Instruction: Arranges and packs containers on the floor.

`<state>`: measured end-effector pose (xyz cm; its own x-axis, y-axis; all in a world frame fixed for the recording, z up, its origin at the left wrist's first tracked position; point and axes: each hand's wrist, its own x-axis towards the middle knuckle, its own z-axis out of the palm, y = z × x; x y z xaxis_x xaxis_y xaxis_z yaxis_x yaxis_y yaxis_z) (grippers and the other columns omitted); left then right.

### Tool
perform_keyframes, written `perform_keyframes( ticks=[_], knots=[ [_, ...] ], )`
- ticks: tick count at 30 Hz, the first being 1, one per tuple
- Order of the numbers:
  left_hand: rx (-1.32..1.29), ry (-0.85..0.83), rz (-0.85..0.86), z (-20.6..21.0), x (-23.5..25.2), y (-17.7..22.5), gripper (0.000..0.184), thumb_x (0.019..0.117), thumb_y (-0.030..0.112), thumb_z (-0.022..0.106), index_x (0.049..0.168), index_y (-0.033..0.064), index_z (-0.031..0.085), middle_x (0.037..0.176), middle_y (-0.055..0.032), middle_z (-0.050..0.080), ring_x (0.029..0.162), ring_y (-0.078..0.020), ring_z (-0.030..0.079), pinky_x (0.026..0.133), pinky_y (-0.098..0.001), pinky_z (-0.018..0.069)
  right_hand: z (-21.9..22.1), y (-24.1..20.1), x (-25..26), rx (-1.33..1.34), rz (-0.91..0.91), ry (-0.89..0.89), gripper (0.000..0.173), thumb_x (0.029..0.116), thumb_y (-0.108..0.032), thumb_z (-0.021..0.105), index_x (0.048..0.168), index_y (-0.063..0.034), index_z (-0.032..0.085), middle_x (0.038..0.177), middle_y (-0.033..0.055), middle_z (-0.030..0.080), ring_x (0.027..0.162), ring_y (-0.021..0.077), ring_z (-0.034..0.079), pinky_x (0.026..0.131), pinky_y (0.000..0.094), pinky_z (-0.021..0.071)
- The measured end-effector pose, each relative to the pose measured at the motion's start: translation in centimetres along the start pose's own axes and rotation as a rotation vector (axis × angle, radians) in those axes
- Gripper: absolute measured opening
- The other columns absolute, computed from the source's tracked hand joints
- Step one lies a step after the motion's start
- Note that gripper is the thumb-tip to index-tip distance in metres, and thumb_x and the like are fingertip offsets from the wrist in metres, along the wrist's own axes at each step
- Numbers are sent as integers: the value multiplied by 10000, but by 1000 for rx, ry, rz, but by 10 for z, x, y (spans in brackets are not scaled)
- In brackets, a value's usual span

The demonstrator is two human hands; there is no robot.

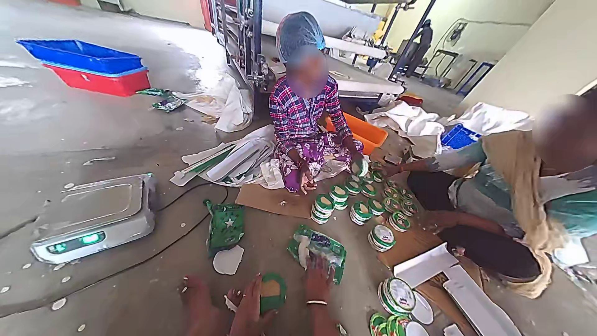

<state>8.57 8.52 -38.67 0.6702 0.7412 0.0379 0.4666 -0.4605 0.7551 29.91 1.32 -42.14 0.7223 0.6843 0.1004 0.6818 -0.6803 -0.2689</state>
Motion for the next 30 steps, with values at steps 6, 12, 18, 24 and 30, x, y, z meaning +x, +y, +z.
perform_keyframes(
  ticks=[6, 12, 18, 24, 30],
  knots=[
    [39, 26, 11, 5, -6, -4, 964, 780, 327, 866, 1511, -96, 401, 1508, -332, 459, 1356, -499, 507, 1142, -677, 327, -9, 0, -10, -149, 29, -139, 480, 994, -45, 534, 1466, -120, 577, 1595, 242, 399, 1523, 449, 282, 1191, 731, 128],
    [-15, 36, -11, 4, -7, -3, 970, 757, 273, 885, 1510, -98, 399, 1515, -313, 465, 1358, -474, 518, 1155, -637, 340, -19, 5, -10, -144, 188, -196, 574, 1006, -43, 518, 1569, -97, 418, 1670, 224, 251, 1561, 448, 155, 1197, 735, 79],
    [60, 53, 48, 3, -12, -5, 864, 809, 245, 849, 1460, -146, 439, 1457, -369, 492, 1266, -518, 584, 1050, -603, 480, -18, 0, -12, -211, 219, -277, 599, 1002, -93, 535, 1579, -55, 378, 1687, 217, 201, 1572, 437, 103, 1201, 730, 35],
    [113, 29, 75, 4, -13, -3, 853, 838, 258, 828, 1480, -131, 424, 1469, -371, 479, 1253, -520, 593, 1029, -600, 493, -18, 1, 2, -88, 425, -256, 644, 987, -257, 626, 1575, -118, 404, 1690, 225, 178, 1557, 462, 141, 1175, 744, 137],
    [143, 117, 170, 11, -14, -13, 805, 815, 271, 833, 1417, -147, 500, 1415, -367, 536, 1205, -517, 628, 983, -619, 517, -20, 18, 17, -62, 337, -49, 358, 1021, -148, 564, 1361, -114, 669, 1579, 182, 452, 1518, 442, 292, 1192, 717, 118]
  ],
)
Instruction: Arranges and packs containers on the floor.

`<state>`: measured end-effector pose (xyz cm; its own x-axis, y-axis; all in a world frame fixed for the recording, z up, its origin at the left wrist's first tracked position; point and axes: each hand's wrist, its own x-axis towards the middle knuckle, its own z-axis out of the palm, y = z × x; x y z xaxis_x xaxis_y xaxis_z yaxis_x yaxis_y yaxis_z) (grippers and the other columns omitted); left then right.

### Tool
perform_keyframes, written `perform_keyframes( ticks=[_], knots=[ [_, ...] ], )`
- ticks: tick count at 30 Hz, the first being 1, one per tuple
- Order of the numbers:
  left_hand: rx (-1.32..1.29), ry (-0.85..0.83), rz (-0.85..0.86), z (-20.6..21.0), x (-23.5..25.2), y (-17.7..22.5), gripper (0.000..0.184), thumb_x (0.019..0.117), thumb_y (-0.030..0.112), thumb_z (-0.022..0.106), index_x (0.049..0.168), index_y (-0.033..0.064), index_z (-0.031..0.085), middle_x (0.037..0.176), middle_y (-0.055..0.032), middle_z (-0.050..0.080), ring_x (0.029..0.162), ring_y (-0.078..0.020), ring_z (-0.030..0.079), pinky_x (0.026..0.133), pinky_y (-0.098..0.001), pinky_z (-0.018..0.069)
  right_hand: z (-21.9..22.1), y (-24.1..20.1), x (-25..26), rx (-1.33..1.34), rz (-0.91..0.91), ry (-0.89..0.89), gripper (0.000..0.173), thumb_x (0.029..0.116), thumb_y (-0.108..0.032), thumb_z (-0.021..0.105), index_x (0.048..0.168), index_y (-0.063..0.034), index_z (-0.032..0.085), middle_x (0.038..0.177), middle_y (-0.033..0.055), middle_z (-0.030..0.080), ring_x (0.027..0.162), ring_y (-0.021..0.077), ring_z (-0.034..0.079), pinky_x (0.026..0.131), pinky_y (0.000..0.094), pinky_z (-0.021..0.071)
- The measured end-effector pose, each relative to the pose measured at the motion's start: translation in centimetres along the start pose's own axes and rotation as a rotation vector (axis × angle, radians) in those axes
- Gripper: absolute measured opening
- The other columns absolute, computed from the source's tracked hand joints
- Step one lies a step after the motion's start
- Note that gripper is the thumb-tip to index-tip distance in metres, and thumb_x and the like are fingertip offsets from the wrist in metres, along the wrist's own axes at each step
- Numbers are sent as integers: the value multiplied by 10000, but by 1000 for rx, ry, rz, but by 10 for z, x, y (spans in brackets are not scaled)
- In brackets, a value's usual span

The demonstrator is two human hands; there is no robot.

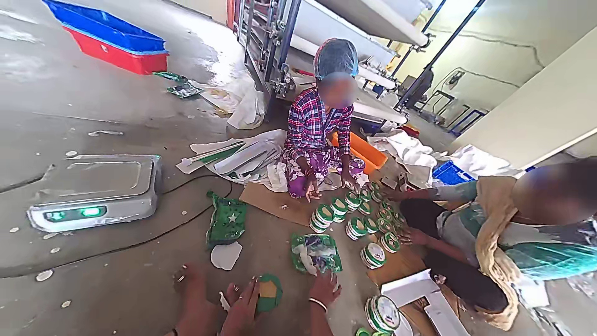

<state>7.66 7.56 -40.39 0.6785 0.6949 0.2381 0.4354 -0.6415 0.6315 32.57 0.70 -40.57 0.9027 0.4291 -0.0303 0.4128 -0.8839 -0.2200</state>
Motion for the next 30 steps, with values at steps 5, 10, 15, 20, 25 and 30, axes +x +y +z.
perform_keyframes(
  ticks=[5, 10, 15, 20, 25, 30],
  knots=[
    [51, 17, 9, 5, 0, 0, 860, 782, 321, 856, 1420, -136, 505, 1394, -354, 561, 1170, -495, 657, 967, -612, 532, -14, 3, 4, -10, 54, -29, 254, 1011, -217, 618, 1193, -119, 765, 1502, 123, 558, 1479, 413, 368, 1153, 683, 222],
    [30, 18, -14, 0, -1, 4, 883, 791, 309, 854, 1438, -152, 467, 1378, -366, 566, 1171, -501, 655, 999, -618, 508, -44, -8, 3, 319, 225, -359, 328, 1050, -305, 576, 1261, -104, 727, 1321, 196, 669, 1282, 388, 583, 1046, 632, 413],
    [-73, 43, -128, -1, 5, 9, 948, 720, 344, 905, 1422, -143, 494, 1407, -356, 549, 1331, -502, 536, 1183, -716, 195, -93, -20, -34, 878, 190, -680, 394, 1068, -123, 506, 1450, -30, 526, 1520, 181, 496, 1398, 319, 456, 1086, 573, 370],
    [-65, -92, -260, -9, 10, 17, 934, 751, 387, 882, 1471, -60, 489, 1424, -272, 580, 1370, -450, 515, 1218, -675, 112, -92, -34, -92, 418, -205, -623, 355, 966, 45, 550, 1312, 39, 630, 1464, 247, 532, 1367, 364, 492, 1111, 528, 398],
    [58, 185, -81, 12, 0, 1, 862, 659, 440, 895, 1324, -49, 646, 1273, -233, 692, 1213, -459, 638, 1145, -715, 269, -82, -63, -123, -27, -297, -376, 421, 908, -1, 636, 1299, -143, 699, 1603, 238, 374, 1500, 484, 279, 1116, 718, 249],
    [106, 161, -62, 9, -8, -2, 733, 711, 368, 886, 1306, -9, 681, 1300, -215, 686, 1245, -446, 627, 1158, -705, 266, -66, -69, -138, -125, -399, -334, 435, 987, -18, 534, 1405, -96, 627, 1606, 245, 378, 1527, 466, 255, 1165, 740, 165]
  ],
)
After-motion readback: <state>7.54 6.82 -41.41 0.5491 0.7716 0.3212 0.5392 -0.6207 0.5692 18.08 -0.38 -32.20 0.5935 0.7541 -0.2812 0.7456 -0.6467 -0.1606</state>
